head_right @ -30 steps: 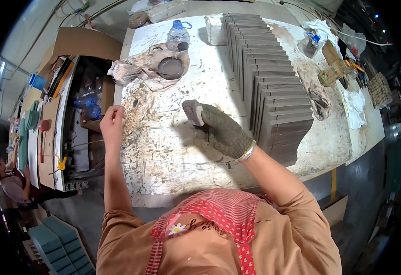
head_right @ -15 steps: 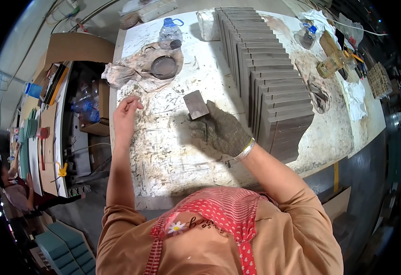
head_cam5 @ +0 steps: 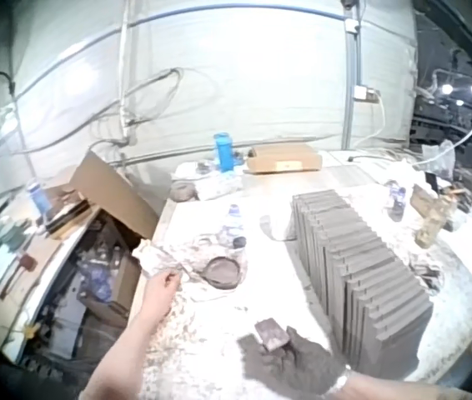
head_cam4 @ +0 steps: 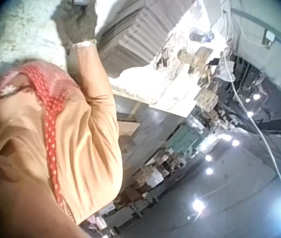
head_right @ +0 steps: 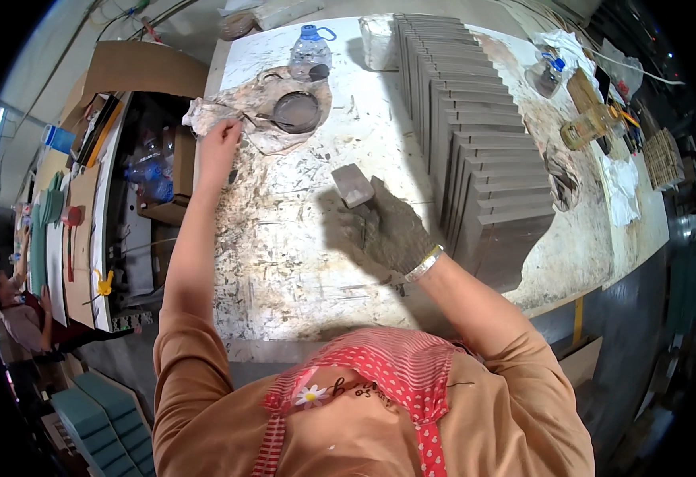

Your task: Cleaning or polishing a stack of square tiles with a cloth.

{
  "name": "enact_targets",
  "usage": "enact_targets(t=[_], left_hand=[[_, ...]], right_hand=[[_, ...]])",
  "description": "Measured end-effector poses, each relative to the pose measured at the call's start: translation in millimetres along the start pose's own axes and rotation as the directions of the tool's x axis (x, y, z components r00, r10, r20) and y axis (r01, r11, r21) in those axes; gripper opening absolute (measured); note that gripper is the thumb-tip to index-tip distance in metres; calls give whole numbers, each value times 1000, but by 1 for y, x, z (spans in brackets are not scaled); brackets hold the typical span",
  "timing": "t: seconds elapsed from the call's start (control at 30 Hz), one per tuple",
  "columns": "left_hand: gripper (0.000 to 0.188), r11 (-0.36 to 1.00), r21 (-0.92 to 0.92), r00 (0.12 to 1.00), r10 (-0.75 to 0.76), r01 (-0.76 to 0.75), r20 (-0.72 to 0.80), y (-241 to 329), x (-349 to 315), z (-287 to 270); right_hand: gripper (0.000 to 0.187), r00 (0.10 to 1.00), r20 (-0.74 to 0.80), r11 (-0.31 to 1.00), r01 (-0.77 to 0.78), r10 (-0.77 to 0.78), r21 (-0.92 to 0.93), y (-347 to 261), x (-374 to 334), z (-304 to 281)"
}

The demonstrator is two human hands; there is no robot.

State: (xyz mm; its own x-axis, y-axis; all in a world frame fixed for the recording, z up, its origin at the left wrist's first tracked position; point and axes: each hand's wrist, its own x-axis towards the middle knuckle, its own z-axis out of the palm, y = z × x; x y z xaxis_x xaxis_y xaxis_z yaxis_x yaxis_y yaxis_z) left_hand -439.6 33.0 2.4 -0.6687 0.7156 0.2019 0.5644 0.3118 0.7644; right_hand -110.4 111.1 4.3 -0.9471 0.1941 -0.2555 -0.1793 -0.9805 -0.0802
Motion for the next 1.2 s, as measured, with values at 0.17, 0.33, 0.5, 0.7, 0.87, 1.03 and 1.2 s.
enact_targets(t=[0.17,0.33,0.5,0.7,0.87,1.03,1.2], left_hand=[[35,996,80,998,-28,32,-57,10,20,17],[37,969,246,987,-74,38,140,20,38,36],[27,995,8,969,-96,97,227,0,44,40],[21,910,279,950,308,-307,43,27,36,55],[18,907,276,948,303,-318,98,38,27,55],[18,924,212,947,307,-319,90,30,21,50],[22,996,-67,957,-44,66,288,21,33,50]], right_hand=[[55,964,-203,956,112,-171,-273,-5,0,2],[57,981,-176,978,42,-79,-205,-5,5,10],[51,965,-224,936,53,-138,-347,7,13,39],[45,922,-162,644,113,-353,-757,-21,30,19],[46,895,-136,362,29,-424,-932,-26,45,40],[44,883,-103,301,45,-458,-953,-38,79,31],[49,794,130,-322,-86,-593,-943,-79,124,23]])
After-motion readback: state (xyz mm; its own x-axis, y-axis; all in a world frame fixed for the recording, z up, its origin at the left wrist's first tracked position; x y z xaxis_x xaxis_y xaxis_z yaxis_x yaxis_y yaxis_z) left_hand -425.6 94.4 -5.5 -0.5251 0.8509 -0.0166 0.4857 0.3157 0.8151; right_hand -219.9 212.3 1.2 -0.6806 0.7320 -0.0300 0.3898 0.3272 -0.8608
